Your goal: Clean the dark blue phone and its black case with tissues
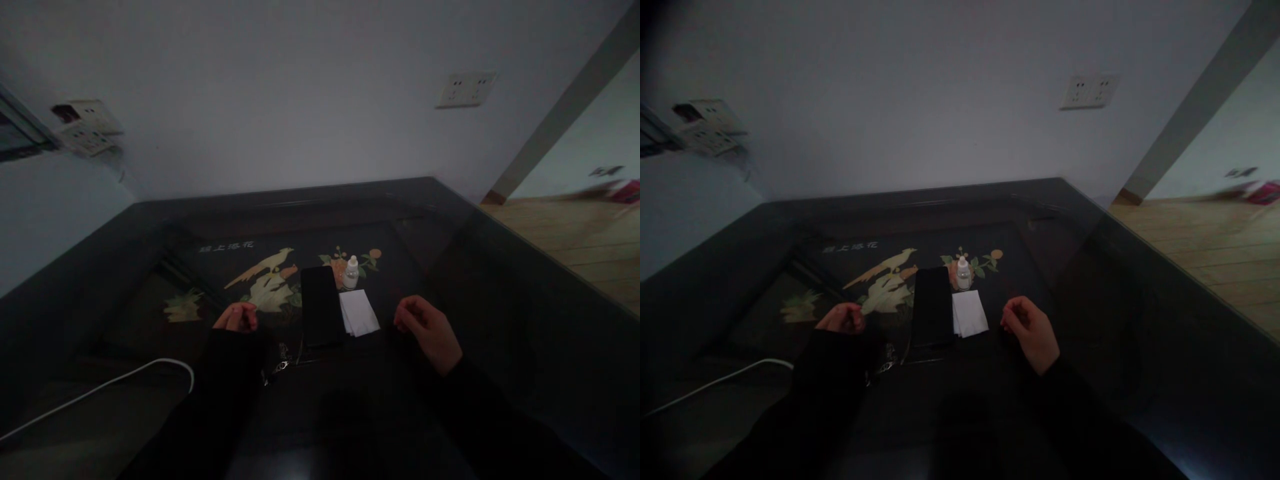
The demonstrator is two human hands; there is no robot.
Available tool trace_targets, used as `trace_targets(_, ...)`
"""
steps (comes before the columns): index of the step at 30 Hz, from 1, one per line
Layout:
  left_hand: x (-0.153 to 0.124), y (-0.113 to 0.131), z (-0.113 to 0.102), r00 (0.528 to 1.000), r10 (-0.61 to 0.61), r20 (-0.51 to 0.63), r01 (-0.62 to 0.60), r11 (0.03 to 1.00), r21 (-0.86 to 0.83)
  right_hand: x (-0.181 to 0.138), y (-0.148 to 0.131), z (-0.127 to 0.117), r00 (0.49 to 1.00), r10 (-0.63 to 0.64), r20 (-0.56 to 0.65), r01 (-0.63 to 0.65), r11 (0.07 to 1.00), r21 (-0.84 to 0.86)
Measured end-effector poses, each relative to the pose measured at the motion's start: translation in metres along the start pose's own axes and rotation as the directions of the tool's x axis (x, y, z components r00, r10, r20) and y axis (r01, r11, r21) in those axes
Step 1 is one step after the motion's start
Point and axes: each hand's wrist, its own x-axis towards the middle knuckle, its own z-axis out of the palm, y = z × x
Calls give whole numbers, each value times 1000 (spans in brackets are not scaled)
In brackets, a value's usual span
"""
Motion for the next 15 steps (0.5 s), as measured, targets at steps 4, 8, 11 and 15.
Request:
trace_targets(4, -4, 2, 4, 999, -7, 35, 6, 999, 32, -2, 1, 0, 1000, -9, 15, 9, 1000, -13)
trace_targets(8, -13, 10, 12, 999, 0, 52, -4, 997, 81, -3, 3, 0, 1000, -15, 24, 16, 1000, -17)
trace_targets(11, -19, 16, 16, 998, -4, 57, -3, 994, 109, -4, 5, 0, 999, -23, 29, 23, 1000, -9)
trace_targets(15, -22, 17, 18, 998, -21, 59, 13, 992, 129, -5, 7, 1, 999, -32, 32, 32, 999, 14)
